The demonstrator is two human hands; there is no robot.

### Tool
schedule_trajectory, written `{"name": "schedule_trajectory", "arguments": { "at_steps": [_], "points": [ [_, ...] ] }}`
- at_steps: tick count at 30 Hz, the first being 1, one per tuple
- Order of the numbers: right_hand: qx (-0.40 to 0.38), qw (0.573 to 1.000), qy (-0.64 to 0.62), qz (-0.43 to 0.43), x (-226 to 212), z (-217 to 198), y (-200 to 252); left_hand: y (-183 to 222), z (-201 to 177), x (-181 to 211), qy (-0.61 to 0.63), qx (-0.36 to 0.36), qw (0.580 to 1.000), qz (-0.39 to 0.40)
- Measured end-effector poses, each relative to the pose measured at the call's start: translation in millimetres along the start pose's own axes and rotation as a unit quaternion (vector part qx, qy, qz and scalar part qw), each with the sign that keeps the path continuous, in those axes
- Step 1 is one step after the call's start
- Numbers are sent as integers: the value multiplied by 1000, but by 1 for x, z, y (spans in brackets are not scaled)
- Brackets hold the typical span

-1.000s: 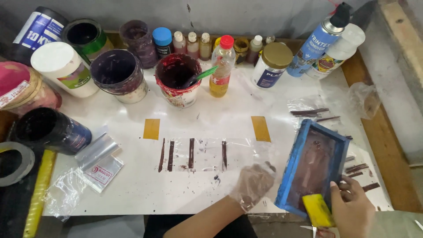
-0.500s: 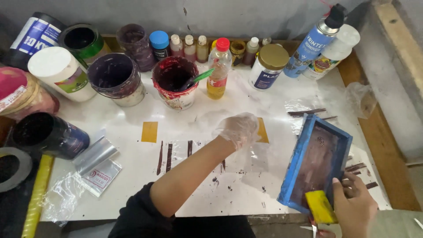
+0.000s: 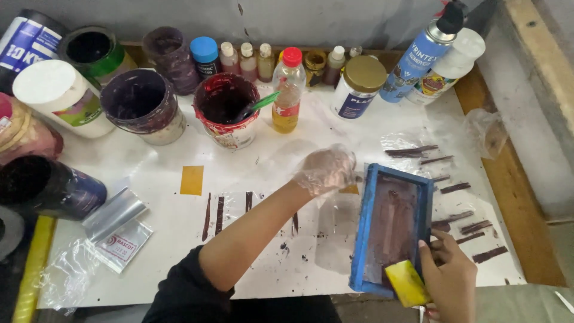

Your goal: Applying ink to a small screen printing frame and spreading it with a sponge.

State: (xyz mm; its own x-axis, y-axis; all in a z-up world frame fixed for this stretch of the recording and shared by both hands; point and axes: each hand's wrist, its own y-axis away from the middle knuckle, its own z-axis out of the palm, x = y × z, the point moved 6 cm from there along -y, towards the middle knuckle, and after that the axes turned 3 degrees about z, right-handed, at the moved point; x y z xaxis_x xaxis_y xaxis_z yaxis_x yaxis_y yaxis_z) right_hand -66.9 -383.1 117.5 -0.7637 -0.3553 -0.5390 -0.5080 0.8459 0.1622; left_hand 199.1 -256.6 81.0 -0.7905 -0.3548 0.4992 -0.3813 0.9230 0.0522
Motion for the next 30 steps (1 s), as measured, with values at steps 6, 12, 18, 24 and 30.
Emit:
{"name": "schedule_trajectory", "arguments": {
  "at_steps": [6,12,18,24,30],
  "points": [
    [-58,997,42,-9,-24,17,-6,100,-77,54,57,-81,966,-239],
    [-89,994,30,-58,-41,49,-9,153,-12,60,273,-55,891,-359],
    [-148,987,48,-32,-66,64,-7,156,13,54,244,-94,874,-409],
    [-162,986,31,-28,-64,82,-15,155,32,37,193,-82,892,-401],
    [-166,985,13,-55,-63,94,-17,158,43,26,208,-109,858,-457]
  ]
}}
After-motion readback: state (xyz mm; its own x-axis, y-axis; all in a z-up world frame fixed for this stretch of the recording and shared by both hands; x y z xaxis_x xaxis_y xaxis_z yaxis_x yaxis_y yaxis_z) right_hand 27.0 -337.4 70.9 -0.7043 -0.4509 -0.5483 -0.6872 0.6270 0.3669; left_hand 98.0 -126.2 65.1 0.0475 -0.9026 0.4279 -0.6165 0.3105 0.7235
